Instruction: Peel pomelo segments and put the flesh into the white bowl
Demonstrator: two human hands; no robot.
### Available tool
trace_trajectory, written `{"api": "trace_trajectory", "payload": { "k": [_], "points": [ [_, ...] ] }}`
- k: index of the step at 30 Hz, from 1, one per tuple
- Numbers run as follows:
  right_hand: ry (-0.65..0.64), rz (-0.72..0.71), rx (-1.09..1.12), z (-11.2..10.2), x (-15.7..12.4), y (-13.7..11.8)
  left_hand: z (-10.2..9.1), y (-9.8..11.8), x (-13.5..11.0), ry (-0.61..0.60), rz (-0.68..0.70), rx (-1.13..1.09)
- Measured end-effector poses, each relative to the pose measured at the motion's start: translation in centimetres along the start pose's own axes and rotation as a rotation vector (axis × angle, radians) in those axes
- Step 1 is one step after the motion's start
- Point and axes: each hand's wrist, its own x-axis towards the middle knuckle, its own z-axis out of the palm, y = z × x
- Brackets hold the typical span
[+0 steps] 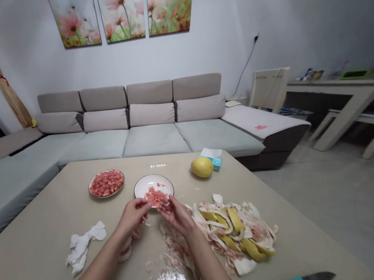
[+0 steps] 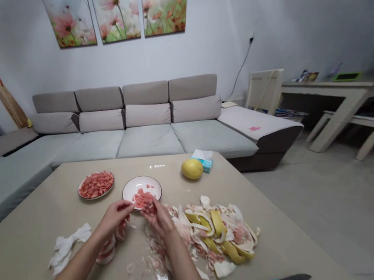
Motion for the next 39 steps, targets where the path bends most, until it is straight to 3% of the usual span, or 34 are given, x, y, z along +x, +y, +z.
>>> {"api": "trace_trajectory", "payload": {
  "k": [3,6,10,15,20,23,26,33,36,39],
  "points": [
    [-0.099,0.131,0.338,1.0,-2.6,1.5,0.2,-2.0,-3.5,0.013,0.069,0.001],
    [-0.162,0.291,0.695,1.8,-4.2,2.5,0.4,-3.3,-4.9,0.112,0.168,0.119],
    [-0.162,0.234,0.733,3.3,-5.3,2.7,1.0,-3.4,-5.0,0.179,0.314,0.236],
    [-0.220,0.154,0.587,4.0,-6.6,2.7,1.1,-2.9,-5.3,0.134,0.360,0.259],
    [-0.086,0.049,0.127,2.3,-7.5,2.4,0.1,-2.4,-5.7,0.037,0.392,0.357],
    [-0.011,-0.060,-0.134,1.6,-7.8,2.3,-0.5,-2.4,-5.7,0.013,0.492,0.438],
    [0.027,-0.143,-0.252,1.5,-8.2,2.6,-0.9,-2.5,-5.8,0.014,0.600,0.477],
    [-0.041,-0.392,-0.540,1.8,-8.7,2.5,-0.9,-3.6,-6.6,-0.033,0.675,0.519],
    [-0.040,-0.455,-0.569,1.8,-8.6,1.9,-0.9,-3.7,-6.7,-0.030,0.596,0.424],
    [-0.036,-0.523,-0.613,1.5,-8.5,1.7,-1.0,-3.1,-6.5,-0.124,0.269,0.175]
  ]
}}
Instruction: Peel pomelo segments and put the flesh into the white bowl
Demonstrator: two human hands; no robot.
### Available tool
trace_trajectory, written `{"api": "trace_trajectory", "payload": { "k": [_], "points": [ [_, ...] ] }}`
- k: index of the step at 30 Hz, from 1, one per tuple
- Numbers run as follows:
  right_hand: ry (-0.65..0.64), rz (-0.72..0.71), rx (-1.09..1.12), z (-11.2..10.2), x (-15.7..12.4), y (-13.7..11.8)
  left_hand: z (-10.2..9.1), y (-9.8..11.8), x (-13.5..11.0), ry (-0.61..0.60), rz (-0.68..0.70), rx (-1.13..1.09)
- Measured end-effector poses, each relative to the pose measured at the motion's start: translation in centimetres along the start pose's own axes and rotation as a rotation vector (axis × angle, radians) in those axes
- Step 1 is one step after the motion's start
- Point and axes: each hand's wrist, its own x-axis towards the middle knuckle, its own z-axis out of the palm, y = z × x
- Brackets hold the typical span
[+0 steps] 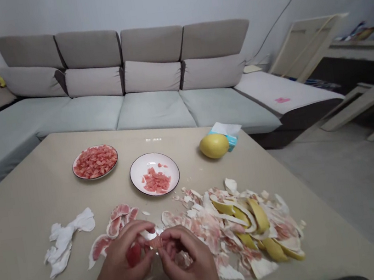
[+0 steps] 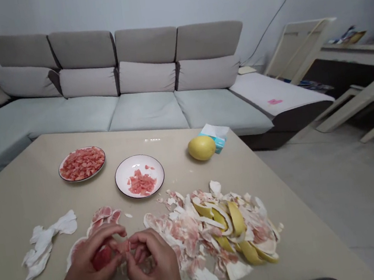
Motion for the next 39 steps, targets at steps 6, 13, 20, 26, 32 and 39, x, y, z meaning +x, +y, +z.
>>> {"api": "trace_trajectory", "payload": {
  "k": [6,13,20,26,32,39],
  "points": [
    [-0.050,-0.151,-0.080,-0.2,-0.1,0.4,-0.2,0.5,0.6,-0.244,-0.543,-0.603],
    [-0.053,-0.093,-0.074,-0.5,0.0,0.0,0.2,0.4,0.5,-0.015,-0.393,-0.331],
    [-0.070,-0.163,-0.168,-0.4,-0.2,0.5,0.0,0.6,0.2,0.066,-0.104,-0.018],
    [-0.066,-0.194,-0.254,-0.1,-0.7,0.4,0.2,0.3,0.1,0.035,-0.087,0.007],
    [-0.022,-0.114,-0.228,0.1,-0.6,0.0,0.3,0.0,0.2,-0.014,-0.231,-0.174],
    [-0.026,-0.063,-0.178,-0.2,-0.2,-0.3,0.7,-0.1,0.3,-0.072,-0.508,-0.386]
  ]
}}
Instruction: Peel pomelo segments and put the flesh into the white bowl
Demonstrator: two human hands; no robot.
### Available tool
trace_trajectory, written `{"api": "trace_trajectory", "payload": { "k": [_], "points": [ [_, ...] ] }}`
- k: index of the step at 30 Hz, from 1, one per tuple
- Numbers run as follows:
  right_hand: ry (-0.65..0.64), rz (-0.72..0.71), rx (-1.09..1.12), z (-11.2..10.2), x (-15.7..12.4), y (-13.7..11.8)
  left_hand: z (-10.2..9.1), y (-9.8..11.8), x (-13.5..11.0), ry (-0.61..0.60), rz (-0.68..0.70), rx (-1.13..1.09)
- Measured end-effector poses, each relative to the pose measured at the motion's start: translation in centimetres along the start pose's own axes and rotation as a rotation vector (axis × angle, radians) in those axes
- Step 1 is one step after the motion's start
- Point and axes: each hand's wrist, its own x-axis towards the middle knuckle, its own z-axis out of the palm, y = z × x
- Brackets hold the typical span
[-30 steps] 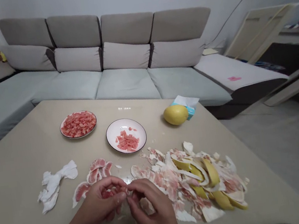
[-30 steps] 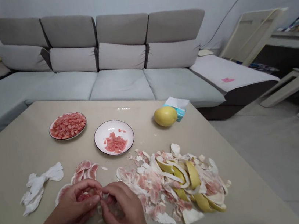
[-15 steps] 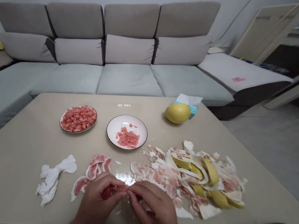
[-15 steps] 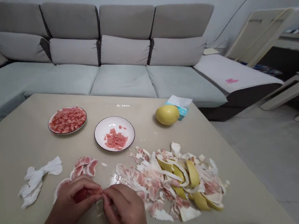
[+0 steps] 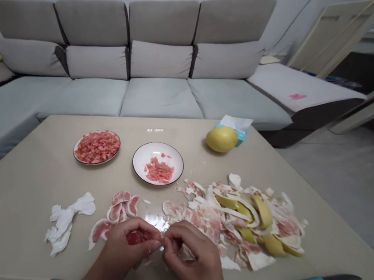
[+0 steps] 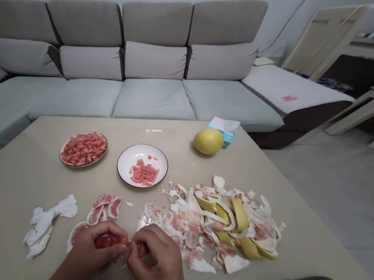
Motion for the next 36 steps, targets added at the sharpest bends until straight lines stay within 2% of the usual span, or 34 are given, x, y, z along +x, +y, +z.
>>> {"api": "trace_trajectory", "payload": {
  "k": [3,9,13,16,21,24,27,31,36],
  "points": [
    [-0.024,0.000,0.022,-0.2,0.1,0.1,-0.1,-0.1,0.1,-0.008,-0.022,-0.011],
    [-0.045,-0.124,-0.053,-0.2,-0.4,0.5,-0.5,-0.1,0.0,0.092,0.246,0.225],
    [-0.044,-0.147,-0.173,0.1,-0.6,0.6,-0.3,0.2,-0.2,0.098,0.289,0.338],
    [-0.023,-0.045,-0.145,0.2,-0.4,0.4,-0.1,0.4,-0.3,0.045,0.247,0.269],
    [-0.068,0.306,0.174,-0.1,0.3,0.4,-0.1,0.6,-0.4,-0.093,-0.084,-0.115],
    [-0.164,0.520,0.416,-0.3,0.4,0.6,-0.1,0.7,-0.4,-0.154,-0.118,-0.229],
    [-0.235,0.599,0.518,-0.5,0.5,0.6,-0.2,0.6,-0.4,-0.142,-0.102,-0.243],
    [-0.210,0.494,0.398,-0.9,0.5,0.2,-0.3,0.2,-0.1,-0.086,-0.033,-0.223],
    [-0.183,0.332,0.247,-0.8,0.5,-0.3,-0.4,-0.4,0.2,-0.085,0.063,-0.164]
  ]
}}
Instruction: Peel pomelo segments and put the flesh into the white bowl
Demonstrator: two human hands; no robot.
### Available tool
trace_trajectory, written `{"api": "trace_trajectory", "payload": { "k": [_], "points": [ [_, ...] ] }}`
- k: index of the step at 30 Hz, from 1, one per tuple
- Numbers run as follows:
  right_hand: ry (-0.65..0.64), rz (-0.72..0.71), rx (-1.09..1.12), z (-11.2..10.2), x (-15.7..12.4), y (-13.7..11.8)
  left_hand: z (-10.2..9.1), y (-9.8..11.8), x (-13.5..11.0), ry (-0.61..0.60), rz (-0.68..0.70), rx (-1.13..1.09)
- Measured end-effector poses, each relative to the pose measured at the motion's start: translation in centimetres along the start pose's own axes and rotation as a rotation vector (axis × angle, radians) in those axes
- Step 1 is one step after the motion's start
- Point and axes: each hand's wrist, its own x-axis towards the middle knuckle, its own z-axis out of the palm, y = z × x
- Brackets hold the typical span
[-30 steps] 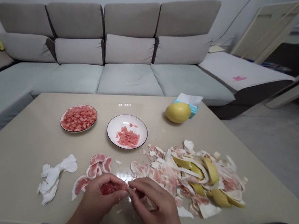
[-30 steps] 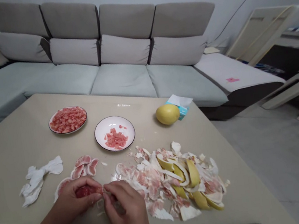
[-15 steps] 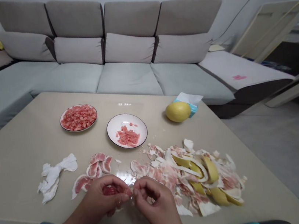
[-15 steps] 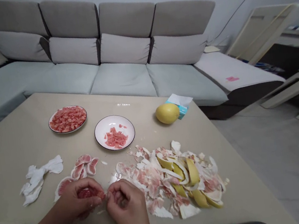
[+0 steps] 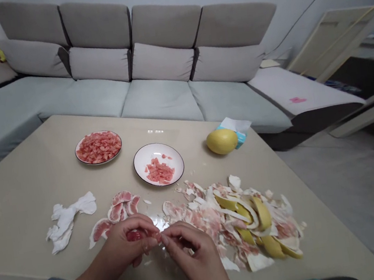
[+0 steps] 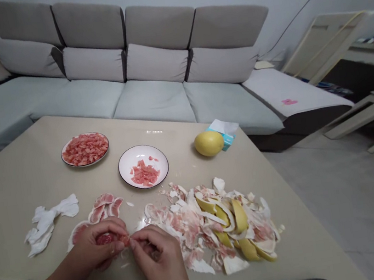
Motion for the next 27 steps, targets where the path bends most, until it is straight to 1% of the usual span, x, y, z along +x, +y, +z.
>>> {"api": "trace_trajectory", "payload": {
  "k": [2,3,4,6,8,10,12,14,16,18,20,22,24,27],
  "points": [
    [0.017,0.015,-0.011,0.2,0.0,0.2,0.0,-0.2,0.0,0.024,0.004,0.080],
    [0.024,0.043,0.004,0.2,0.0,0.3,0.0,-0.2,0.0,0.060,0.036,0.146],
    [0.028,0.085,0.034,0.3,0.0,0.4,0.0,-0.3,-0.1,0.110,0.102,0.226],
    [0.032,0.181,0.123,0.6,0.1,0.7,0.0,-0.4,-0.3,0.216,0.308,0.410],
    [0.034,0.250,0.211,0.8,0.2,0.8,0.0,-0.5,-0.6,0.271,0.505,0.562],
    [0.025,0.281,0.275,1.0,0.2,0.8,0.0,-0.6,-0.8,0.277,0.601,0.646],
    [0.000,0.301,0.318,1.2,0.2,0.6,0.0,-0.7,-0.9,0.269,0.609,0.669],
    [-0.024,0.318,0.337,1.3,0.1,0.5,0.0,-0.6,-0.8,0.260,0.554,0.638],
    [-0.031,0.313,0.336,1.4,0.1,0.3,0.0,-0.4,-0.7,0.234,0.451,0.550],
    [-0.026,0.284,0.329,1.4,0.1,0.2,0.1,-0.1,-0.5,0.192,0.293,0.414],
    [-0.018,0.251,0.321,1.5,0.0,0.3,0.1,0.0,-0.3,0.148,0.098,0.266],
    [-0.010,0.231,0.296,1.6,-0.1,0.4,0.2,0.0,-0.2,0.102,-0.051,0.122],
    [0.008,0.212,0.245,1.7,-0.2,0.6,0.3,-0.3,-0.1,0.048,-0.122,-0.013],
    [0.043,0.160,0.150,1.8,-0.3,1.0,0.2,-0.7,0.1,-0.029,-0.158,-0.210]
  ]
}}
